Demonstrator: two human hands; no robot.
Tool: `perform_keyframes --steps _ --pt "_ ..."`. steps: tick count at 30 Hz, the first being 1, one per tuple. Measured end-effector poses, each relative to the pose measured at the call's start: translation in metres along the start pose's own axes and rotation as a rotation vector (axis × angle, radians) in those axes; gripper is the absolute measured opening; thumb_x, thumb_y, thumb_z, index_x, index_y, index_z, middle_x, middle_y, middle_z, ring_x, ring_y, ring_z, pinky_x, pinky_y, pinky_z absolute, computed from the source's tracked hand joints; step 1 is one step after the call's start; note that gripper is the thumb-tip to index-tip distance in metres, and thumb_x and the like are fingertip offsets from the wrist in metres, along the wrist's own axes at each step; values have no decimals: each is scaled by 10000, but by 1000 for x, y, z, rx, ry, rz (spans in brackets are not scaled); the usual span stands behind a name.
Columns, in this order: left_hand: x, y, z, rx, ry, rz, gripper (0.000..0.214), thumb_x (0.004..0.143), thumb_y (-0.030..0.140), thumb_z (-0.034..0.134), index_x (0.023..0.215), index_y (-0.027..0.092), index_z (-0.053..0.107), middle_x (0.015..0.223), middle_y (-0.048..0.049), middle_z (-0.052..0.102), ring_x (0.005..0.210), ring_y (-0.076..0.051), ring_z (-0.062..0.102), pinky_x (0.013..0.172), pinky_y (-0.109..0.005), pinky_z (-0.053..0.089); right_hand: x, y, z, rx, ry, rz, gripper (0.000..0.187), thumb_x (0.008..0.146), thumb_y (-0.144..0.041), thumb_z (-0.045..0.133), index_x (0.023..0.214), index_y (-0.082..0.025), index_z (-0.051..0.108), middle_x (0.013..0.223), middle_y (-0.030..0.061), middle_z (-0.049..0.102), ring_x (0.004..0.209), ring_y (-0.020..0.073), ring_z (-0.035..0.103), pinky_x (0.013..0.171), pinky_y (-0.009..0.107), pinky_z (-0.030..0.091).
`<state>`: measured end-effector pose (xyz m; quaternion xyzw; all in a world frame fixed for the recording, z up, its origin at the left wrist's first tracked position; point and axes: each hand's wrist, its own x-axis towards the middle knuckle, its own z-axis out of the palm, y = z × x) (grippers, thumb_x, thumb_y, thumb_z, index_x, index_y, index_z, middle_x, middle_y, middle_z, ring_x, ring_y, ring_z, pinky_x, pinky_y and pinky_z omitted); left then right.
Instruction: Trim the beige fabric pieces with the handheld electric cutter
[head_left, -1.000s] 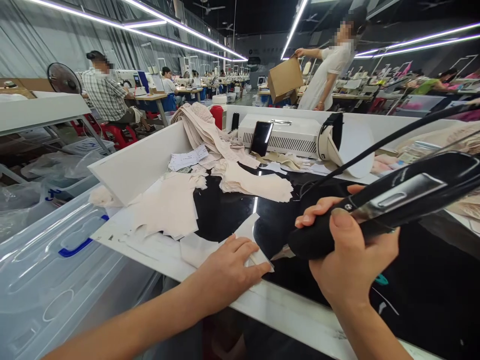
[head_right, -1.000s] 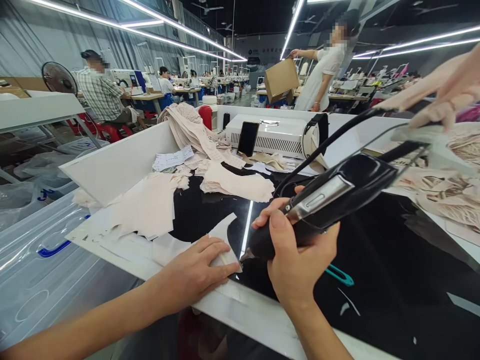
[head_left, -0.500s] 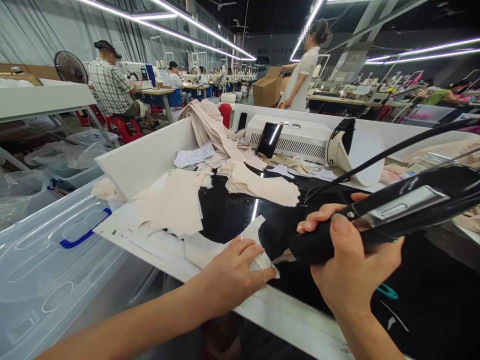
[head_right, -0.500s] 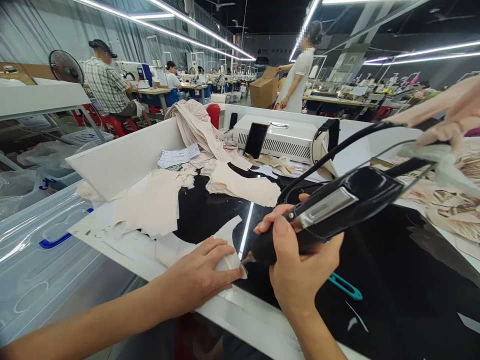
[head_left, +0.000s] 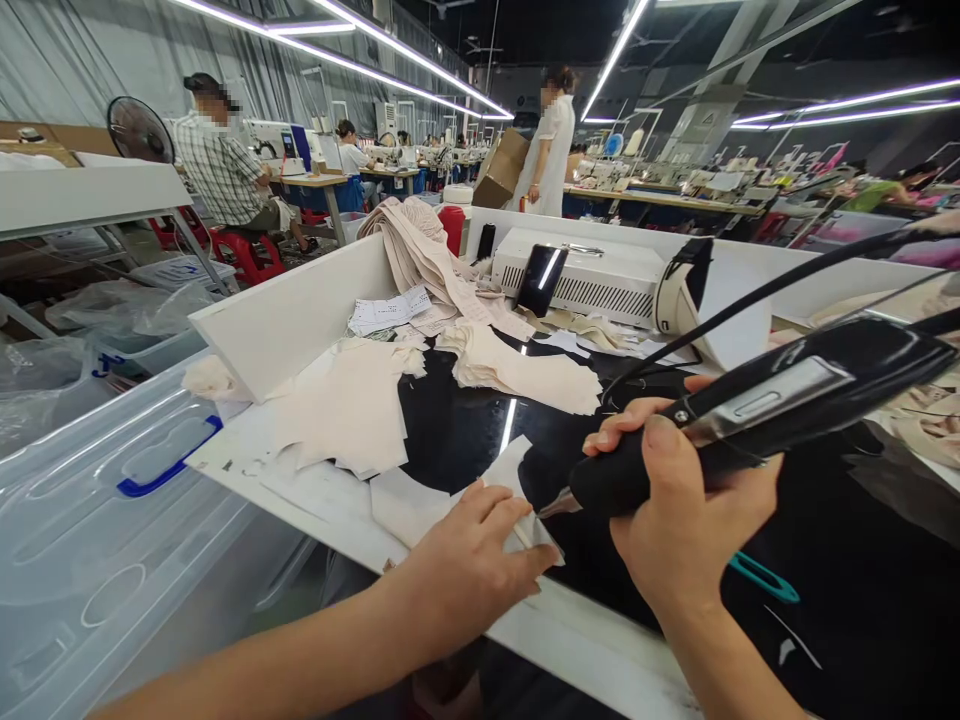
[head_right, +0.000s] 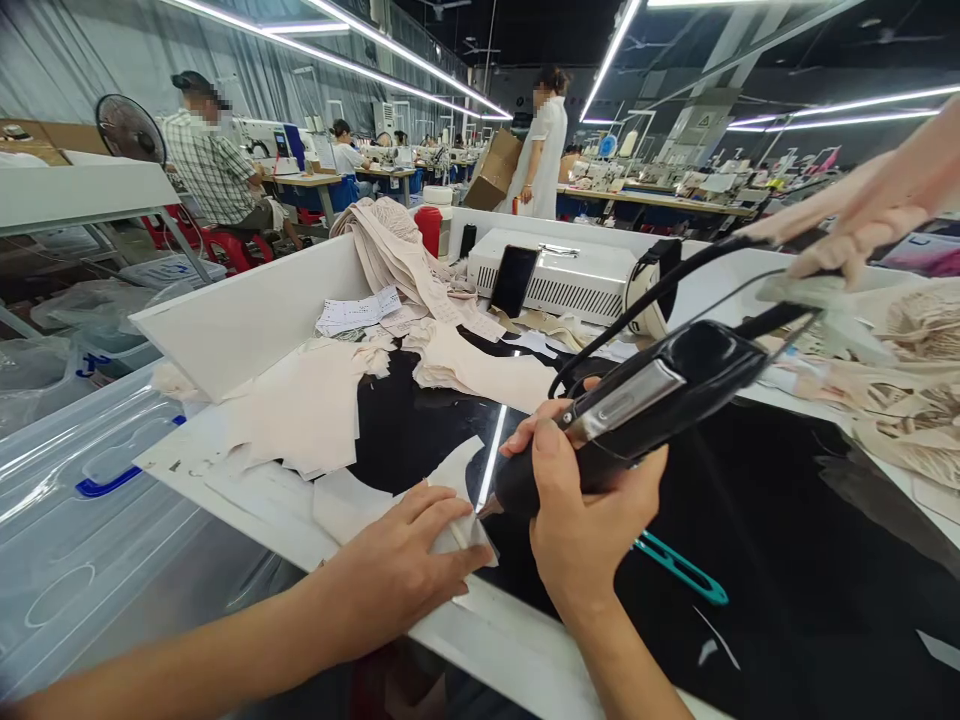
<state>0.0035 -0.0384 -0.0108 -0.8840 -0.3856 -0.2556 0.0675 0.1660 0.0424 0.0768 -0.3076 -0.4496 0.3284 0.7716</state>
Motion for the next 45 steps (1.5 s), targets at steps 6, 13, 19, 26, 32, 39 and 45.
perform_keyframes --steps 6,13,19,26,32,39,45 --pt "-8 28 -10 86 21 -6 434 1147 486 751 1448 175 727 1418 -155 785 1391 -322 725 1246 -506 590 -9 -17 -7 11 1 24 464 753 -289 956 1126 -270 681 721 -79 750 527 178 666 537 336 623" --pt "10 9 -26 34 -39 82 232 1209 330 651 1191 133 772 1217 -120 809 1179 -248 762 1136 -385 626 -13 -19 -10 20 -19 3 444 773 -280 963 1132 -276 701 732 -72 759 534 180 674 545 337 628" --pt "8 -9 -27 -107 -104 30 184 1183 291 694 1289 149 744 1232 -109 784 1168 -261 762 1102 -435 649 -14 -15 -14 27 -21 7 486 800 -354 1008 1166 -273 699 758 -66 770 566 182 699 578 340 643" --pt "0 -16 -29 -162 -106 17 209 1185 289 671 1351 180 737 1338 -144 764 1242 -305 777 1129 -545 670 -14 -17 -13 39 -19 21 484 799 -312 991 1173 -262 688 742 -68 767 564 180 701 587 328 646" --pt "0 -15 -26 -166 -128 6 206 1151 298 735 1333 203 748 1386 -159 748 1316 -333 759 1190 -614 642 -7 -18 -3 50 42 22 462 738 -240 919 1130 -257 675 715 -78 759 514 171 670 531 313 623" --pt "2 -17 -23 -142 -94 10 242 1124 313 776 1348 222 775 1421 -186 723 1370 -365 728 1193 -588 641 -8 -12 2 6 23 19 457 752 -255 900 1137 -265 653 722 -89 765 521 168 673 562 323 637" --pt "-2 -19 -16 -127 -85 4 270 1120 343 790 1372 246 781 1494 -187 709 1434 -375 707 1225 -589 616 -6 -14 5 5 51 33 449 731 -265 891 1099 -273 635 703 -103 753 515 162 665 529 308 628"
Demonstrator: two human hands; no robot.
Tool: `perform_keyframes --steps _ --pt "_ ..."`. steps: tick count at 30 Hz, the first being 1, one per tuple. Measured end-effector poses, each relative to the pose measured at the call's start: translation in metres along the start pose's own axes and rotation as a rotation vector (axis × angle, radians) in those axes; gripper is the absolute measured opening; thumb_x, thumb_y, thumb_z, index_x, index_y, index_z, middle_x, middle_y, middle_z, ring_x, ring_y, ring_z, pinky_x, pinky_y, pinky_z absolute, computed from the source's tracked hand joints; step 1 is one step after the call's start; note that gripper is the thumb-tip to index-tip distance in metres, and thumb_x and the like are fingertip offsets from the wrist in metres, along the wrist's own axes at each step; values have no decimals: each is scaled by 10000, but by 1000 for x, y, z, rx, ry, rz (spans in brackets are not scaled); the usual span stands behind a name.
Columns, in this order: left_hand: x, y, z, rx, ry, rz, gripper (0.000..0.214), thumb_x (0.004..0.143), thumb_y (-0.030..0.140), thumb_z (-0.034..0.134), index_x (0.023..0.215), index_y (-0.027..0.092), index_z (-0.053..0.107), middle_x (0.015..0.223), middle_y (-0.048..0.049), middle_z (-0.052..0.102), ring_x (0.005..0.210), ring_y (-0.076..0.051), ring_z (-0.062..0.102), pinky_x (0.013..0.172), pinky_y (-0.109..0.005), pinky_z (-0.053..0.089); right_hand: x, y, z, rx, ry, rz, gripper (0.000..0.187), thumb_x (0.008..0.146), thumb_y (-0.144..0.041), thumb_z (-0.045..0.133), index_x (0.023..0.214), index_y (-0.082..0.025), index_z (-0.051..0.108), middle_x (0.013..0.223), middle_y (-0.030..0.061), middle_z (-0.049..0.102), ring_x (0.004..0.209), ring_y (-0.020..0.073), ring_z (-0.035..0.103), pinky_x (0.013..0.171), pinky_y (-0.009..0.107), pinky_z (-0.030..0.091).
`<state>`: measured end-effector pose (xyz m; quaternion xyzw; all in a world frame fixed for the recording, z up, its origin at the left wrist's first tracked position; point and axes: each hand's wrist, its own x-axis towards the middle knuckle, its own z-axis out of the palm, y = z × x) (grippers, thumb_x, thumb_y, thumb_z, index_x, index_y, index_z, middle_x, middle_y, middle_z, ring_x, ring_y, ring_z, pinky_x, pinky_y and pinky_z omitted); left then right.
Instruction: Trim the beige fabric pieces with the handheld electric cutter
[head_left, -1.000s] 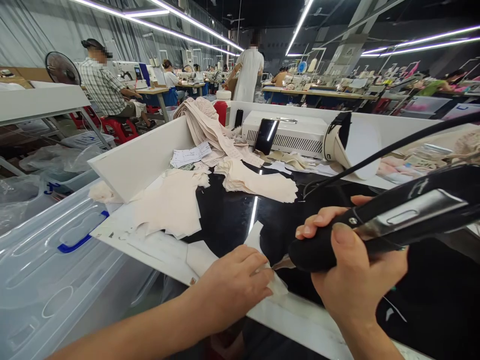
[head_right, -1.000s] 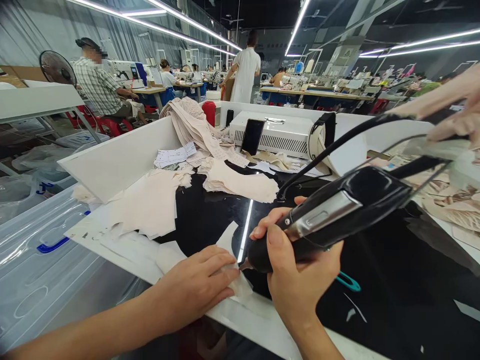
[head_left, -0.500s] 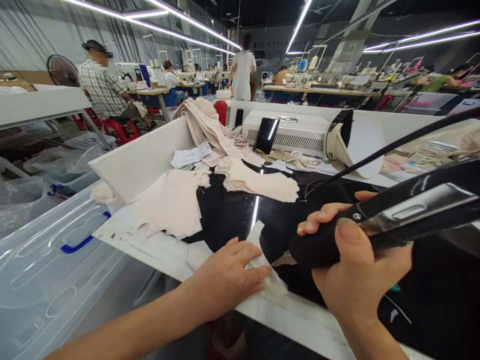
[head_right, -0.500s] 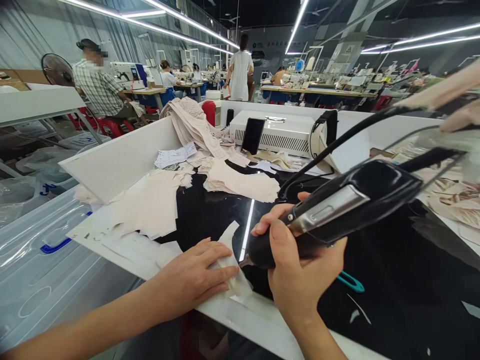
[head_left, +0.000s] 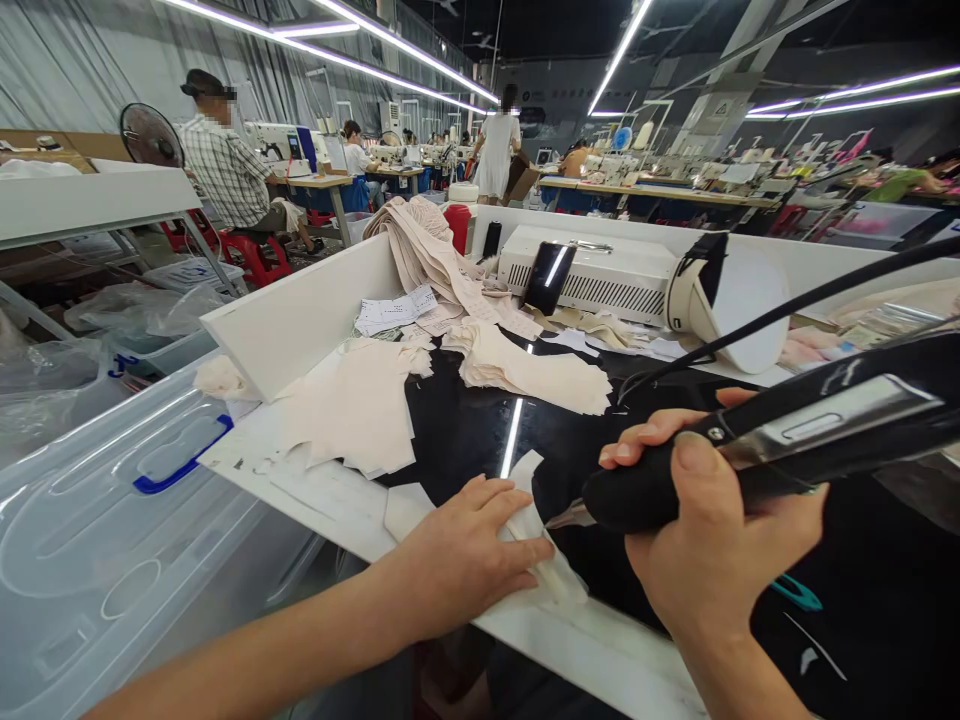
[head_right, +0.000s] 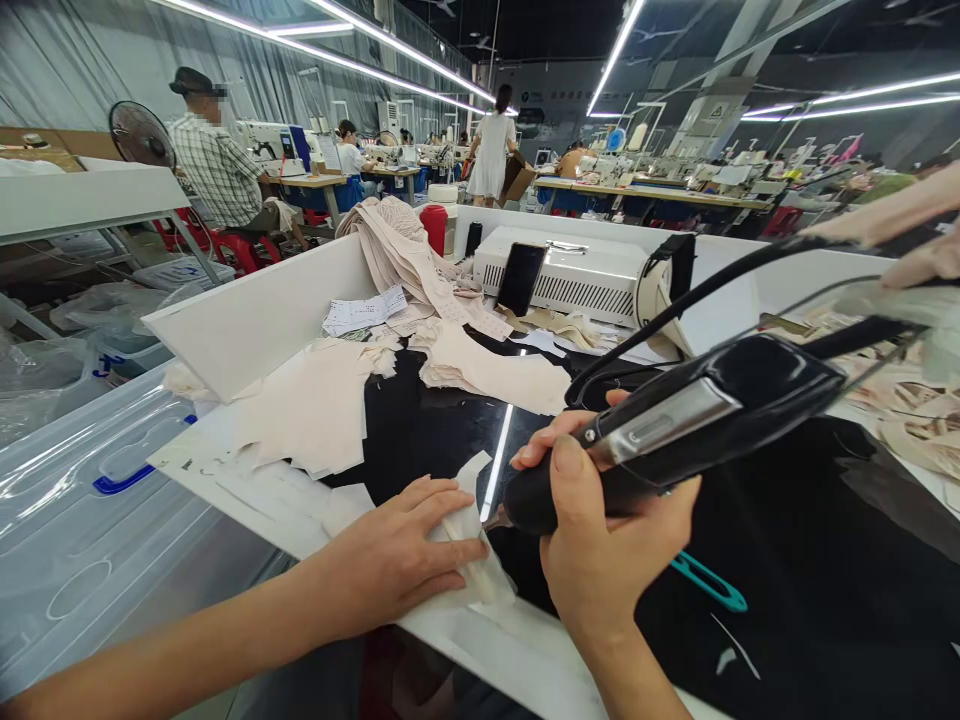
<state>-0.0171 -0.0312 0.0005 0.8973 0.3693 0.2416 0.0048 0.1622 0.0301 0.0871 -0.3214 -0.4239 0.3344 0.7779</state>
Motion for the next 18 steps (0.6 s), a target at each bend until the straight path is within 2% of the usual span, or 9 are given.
perform_keyframes --steps 7,9,12,14,16,18 --pt "2 4 -2 37 -37 -7 320 1110 399 812 1393 254 778 1509 -185 714 1446 -368 702 1240 -563 595 1 6 5 15 -5 -11 486 721 -264 903 1125 -269 633 705 -105 755 511 156 663 540 306 639" --pt "0 12 -1 76 -34 -16 375 1082 424 849 1399 237 771 1502 -191 723 1422 -372 718 1229 -551 602 0 6 3 1 -8 -3 474 737 -261 910 1123 -268 635 720 -98 761 523 157 673 552 307 644" --pt "-6 30 3 145 -16 -37 589 1024 571 891 1462 210 732 1537 -222 717 1419 -404 724 1206 -576 615 -3 2 -2 -9 -24 5 451 754 -258 915 1117 -263 648 731 -87 764 539 165 683 557 317 647" --pt "-8 39 3 176 -2 -38 659 1041 635 849 1506 192 702 1557 -234 714 1435 -394 719 1200 -555 621 -4 -2 -6 -10 -34 -2 452 749 -253 913 1124 -260 660 721 -85 760 531 172 675 546 324 643" --pt "-6 41 -1 205 20 -10 546 1130 573 753 1476 152 713 1507 -222 748 1419 -338 729 1215 -479 615 -5 -5 -9 -11 -34 -12 458 743 -257 918 1127 -260 668 715 -84 757 521 177 664 536 332 640" --pt "0 33 -8 200 42 23 363 1206 422 654 1366 111 751 1403 -194 792 1357 -282 750 1227 -413 604 -5 -6 -12 -7 -30 -18 462 742 -268 929 1127 -260 674 713 -80 757 519 180 659 528 335 634"
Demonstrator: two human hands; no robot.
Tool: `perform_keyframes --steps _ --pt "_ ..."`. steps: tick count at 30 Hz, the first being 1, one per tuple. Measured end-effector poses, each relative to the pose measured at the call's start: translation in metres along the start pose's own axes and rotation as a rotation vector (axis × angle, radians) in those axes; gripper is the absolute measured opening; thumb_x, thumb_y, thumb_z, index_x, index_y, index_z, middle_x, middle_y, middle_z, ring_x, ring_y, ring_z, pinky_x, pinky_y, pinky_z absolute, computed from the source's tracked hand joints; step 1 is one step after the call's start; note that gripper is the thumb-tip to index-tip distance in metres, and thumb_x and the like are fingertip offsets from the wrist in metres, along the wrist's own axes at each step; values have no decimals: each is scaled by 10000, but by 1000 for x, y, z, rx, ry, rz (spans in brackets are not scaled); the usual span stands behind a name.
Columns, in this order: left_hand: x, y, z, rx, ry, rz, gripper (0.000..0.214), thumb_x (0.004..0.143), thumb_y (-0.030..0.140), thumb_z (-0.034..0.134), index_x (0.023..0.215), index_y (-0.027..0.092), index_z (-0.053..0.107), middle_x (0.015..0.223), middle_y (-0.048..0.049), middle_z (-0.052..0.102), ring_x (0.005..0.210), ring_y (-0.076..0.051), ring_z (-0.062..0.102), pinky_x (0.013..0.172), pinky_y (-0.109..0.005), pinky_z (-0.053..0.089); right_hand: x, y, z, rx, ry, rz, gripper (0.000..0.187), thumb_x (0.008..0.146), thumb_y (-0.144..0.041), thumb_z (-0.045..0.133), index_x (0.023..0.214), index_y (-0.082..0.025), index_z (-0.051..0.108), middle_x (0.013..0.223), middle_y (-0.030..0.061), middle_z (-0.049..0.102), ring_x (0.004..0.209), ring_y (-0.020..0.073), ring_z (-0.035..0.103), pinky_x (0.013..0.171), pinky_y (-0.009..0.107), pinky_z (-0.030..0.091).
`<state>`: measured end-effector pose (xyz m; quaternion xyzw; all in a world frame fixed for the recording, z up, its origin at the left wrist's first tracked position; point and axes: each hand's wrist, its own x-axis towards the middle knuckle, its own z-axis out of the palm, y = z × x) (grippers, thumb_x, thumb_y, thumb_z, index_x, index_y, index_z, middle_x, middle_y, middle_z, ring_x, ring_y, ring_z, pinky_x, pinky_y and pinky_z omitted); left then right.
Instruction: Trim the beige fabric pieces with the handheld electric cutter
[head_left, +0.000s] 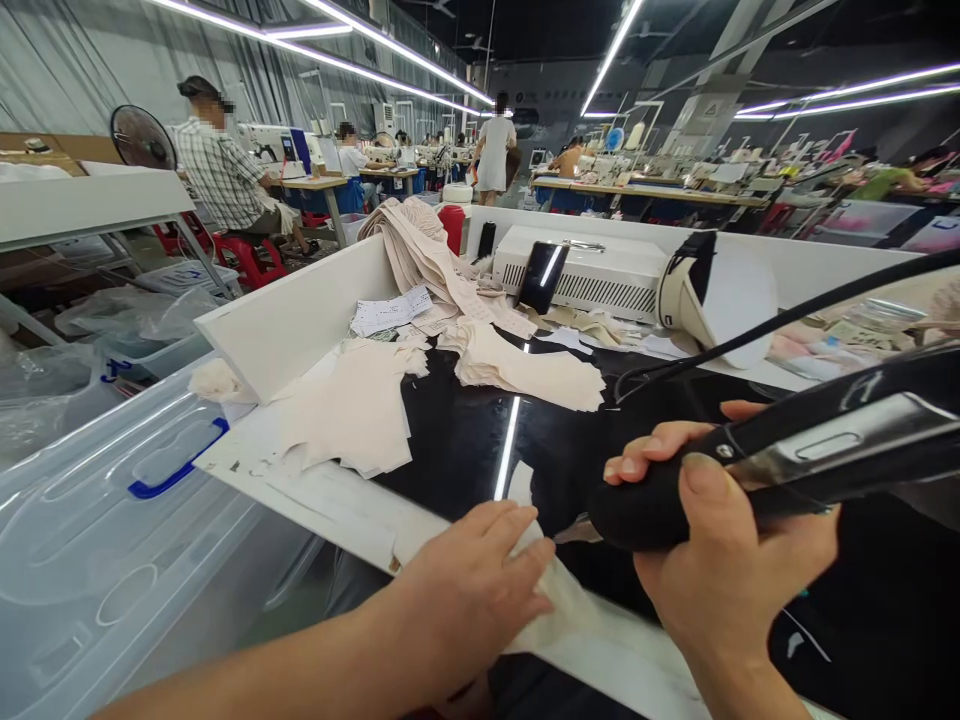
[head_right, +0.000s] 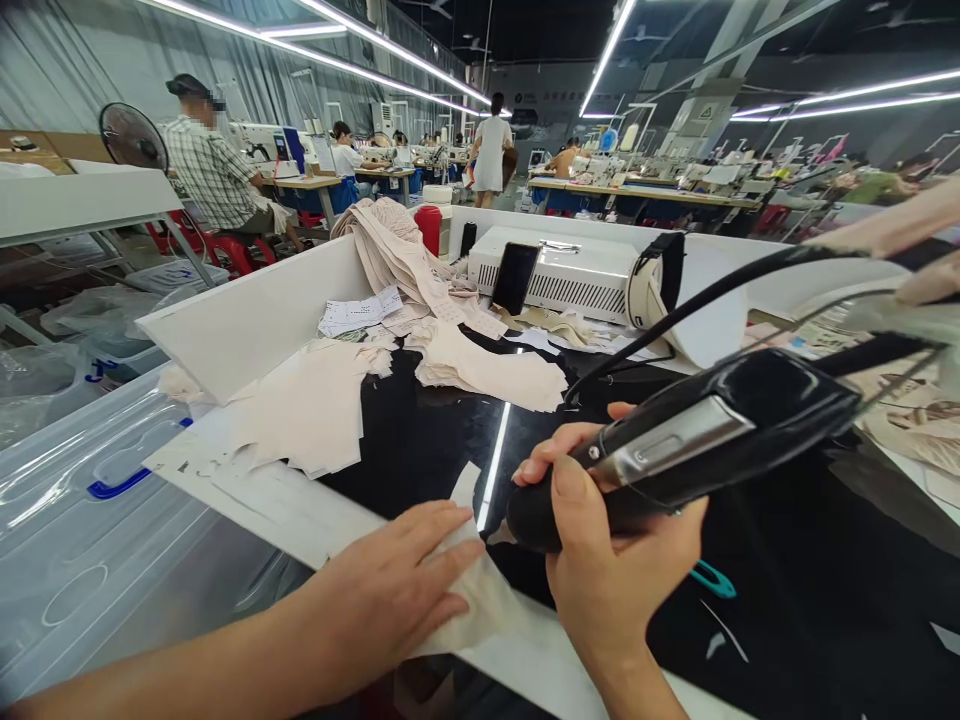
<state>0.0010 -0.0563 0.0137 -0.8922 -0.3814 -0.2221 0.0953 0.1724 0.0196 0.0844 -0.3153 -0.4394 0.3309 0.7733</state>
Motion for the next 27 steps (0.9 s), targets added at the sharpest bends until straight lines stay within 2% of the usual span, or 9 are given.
perform_keyframes --steps 2,4,7,10,14,20,24,27 --pt "8 -17 -3 -73 -9 18 248 1221 258 583 1272 100 767 1317 -164 810 1287 -256 765 1215 -397 613 0 1 -3 9 2 0 466 745 -270 937 1132 -262 678 716 -77 759 526 183 661 532 337 633" --pt "16 -36 -3 -169 -49 51 247 1188 113 529 1249 108 768 1307 -143 810 1274 -241 767 1196 -375 626 -1 4 -4 16 2 5 468 757 -267 947 1142 -265 682 726 -72 764 543 184 669 548 341 635" --pt "23 -61 0 -284 -110 93 300 1154 70 514 1315 120 762 1381 -142 796 1333 -239 757 1200 -349 625 -2 7 -5 25 -5 15 487 773 -304 989 1155 -268 690 739 -63 766 577 182 675 582 345 639" --pt "24 -76 5 -359 -149 125 322 1151 83 512 1361 120 754 1396 -149 800 1314 -238 769 1181 -363 642 -3 6 -3 47 8 15 513 774 -366 1032 1152 -266 699 753 -52 762 617 181 677 586 335 626" --pt "21 -85 7 -379 -172 164 316 1155 85 509 1334 113 768 1370 -155 815 1273 -245 778 1160 -385 652 -5 6 -2 66 2 3 530 798 -404 1045 1173 -269 696 778 -51 760 645 181 683 592 330 620" --pt "16 -89 7 -347 -135 194 314 1167 91 499 1312 105 778 1344 -149 824 1246 -252 781 1134 -376 656 -11 13 -7 6 -64 3 482 879 -438 1006 1197 -284 678 847 -62 762 658 168 709 653 341 628" --pt "14 -91 7 -279 -135 214 306 1158 73 520 1310 115 783 1352 -150 828 1276 -245 779 1206 -410 630 -12 14 -6 -16 -82 -26 470 901 -430 980 1219 -288 664 856 -70 760 634 170 712 669 369 641" --pt "12 -93 9 -221 -122 258 305 1140 51 541 1306 126 786 1406 -153 817 1373 -251 754 1300 -444 574 -12 13 -5 -24 -81 -33 469 901 -416 977 1220 -287 658 851 -74 760 616 172 710 662 378 641"
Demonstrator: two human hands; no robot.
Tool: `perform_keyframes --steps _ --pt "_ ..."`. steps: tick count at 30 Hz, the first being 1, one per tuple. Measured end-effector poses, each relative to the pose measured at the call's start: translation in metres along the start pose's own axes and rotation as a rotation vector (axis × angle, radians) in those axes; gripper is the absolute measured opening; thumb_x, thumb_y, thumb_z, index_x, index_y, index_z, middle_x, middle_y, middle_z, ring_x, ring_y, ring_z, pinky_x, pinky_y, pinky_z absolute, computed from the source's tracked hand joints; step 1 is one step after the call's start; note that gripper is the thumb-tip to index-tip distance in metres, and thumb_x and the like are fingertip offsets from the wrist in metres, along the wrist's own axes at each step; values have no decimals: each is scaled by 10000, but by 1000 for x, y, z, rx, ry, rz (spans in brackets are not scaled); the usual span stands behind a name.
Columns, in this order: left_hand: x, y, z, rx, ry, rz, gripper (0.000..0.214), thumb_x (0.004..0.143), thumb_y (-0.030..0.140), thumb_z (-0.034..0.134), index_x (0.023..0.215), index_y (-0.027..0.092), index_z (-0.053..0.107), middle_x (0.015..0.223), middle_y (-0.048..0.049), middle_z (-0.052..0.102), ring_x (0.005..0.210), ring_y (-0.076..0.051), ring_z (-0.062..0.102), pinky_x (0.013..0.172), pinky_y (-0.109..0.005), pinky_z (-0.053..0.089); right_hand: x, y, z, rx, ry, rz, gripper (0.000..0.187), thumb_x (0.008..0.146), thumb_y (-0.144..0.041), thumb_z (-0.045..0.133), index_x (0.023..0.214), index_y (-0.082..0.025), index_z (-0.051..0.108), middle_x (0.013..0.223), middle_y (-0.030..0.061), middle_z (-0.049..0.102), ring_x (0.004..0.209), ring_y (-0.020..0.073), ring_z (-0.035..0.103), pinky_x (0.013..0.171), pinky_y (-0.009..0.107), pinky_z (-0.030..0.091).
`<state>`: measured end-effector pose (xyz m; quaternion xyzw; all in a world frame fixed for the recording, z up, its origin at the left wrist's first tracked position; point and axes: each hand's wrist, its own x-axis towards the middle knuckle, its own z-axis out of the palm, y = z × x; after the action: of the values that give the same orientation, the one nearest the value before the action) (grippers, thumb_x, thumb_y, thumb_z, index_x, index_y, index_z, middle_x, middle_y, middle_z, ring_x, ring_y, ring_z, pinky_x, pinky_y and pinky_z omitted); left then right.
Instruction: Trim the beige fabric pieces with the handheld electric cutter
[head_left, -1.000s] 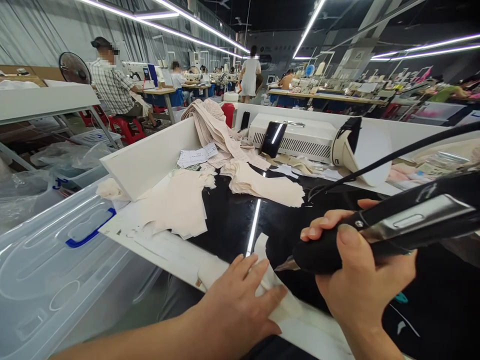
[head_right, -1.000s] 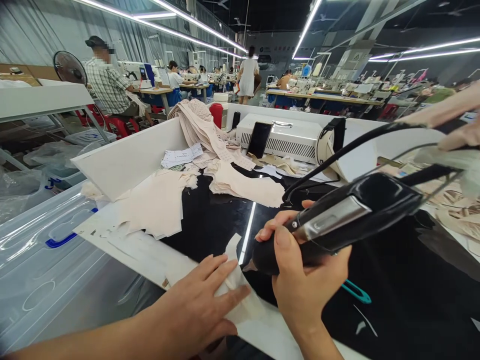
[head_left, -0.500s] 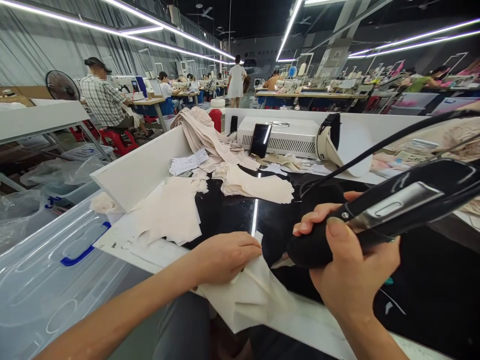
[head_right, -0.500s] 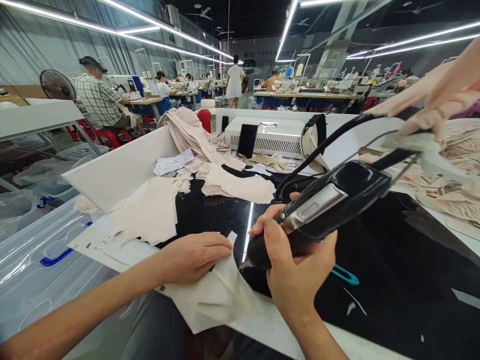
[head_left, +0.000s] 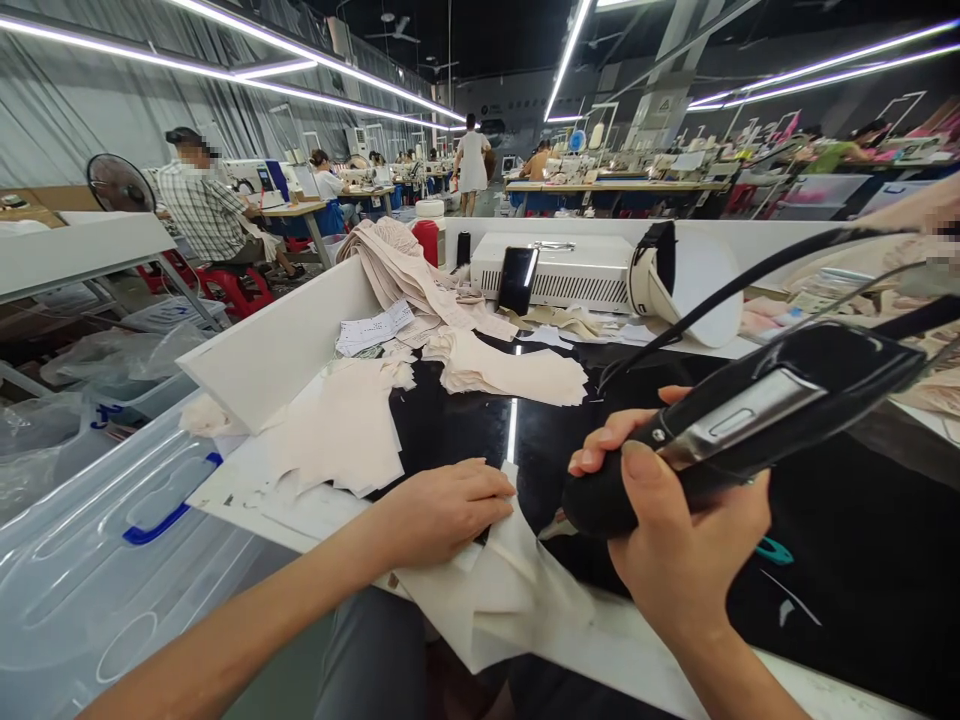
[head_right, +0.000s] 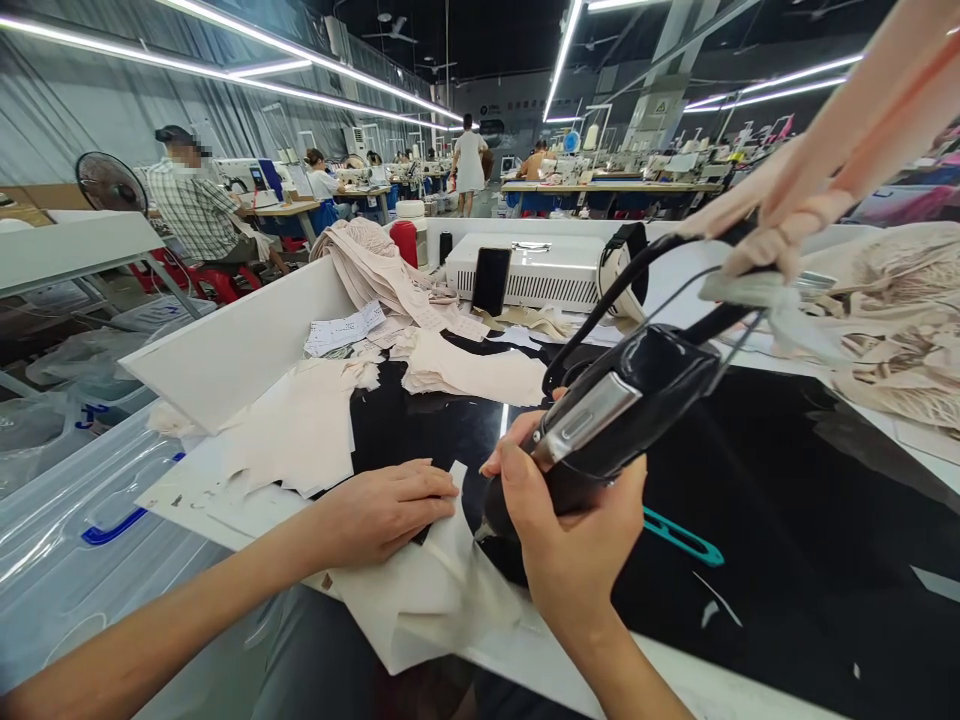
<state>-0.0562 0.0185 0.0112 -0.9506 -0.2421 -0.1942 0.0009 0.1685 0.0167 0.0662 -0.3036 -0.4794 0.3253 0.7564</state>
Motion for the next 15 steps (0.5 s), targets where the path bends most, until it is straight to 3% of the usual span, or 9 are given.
perform_keyframes --steps 4,8,12,15 --pt "-3 -3 1 28 9 66 315 1136 28 524 1309 112 774 1392 -142 827 1375 -244 757 1345 -443 532 -1 0 1 10 3 -1 457 904 -389 976 1214 -285 658 854 -74 770 617 174 715 651 374 640" --pt "-3 -2 -7 24 -40 29 303 1133 29 547 1331 135 751 1347 -128 830 1278 -231 781 1288 -423 568 -3 1 1 25 -3 14 444 910 -366 976 1219 -282 669 865 -71 781 638 170 722 649 361 638" --pt "-2 6 -19 53 -93 11 274 1188 196 632 1453 190 703 1353 -134 784 1266 -232 767 1237 -394 575 -4 1 2 31 3 16 452 914 -369 982 1226 -278 667 869 -71 786 641 164 722 643 350 636" --pt "-2 13 -23 85 -126 20 354 1175 327 714 1515 234 688 1356 -147 746 1303 -264 750 1232 -439 579 -5 1 2 32 -3 17 452 919 -376 983 1221 -278 661 870 -72 788 645 161 723 642 347 639"
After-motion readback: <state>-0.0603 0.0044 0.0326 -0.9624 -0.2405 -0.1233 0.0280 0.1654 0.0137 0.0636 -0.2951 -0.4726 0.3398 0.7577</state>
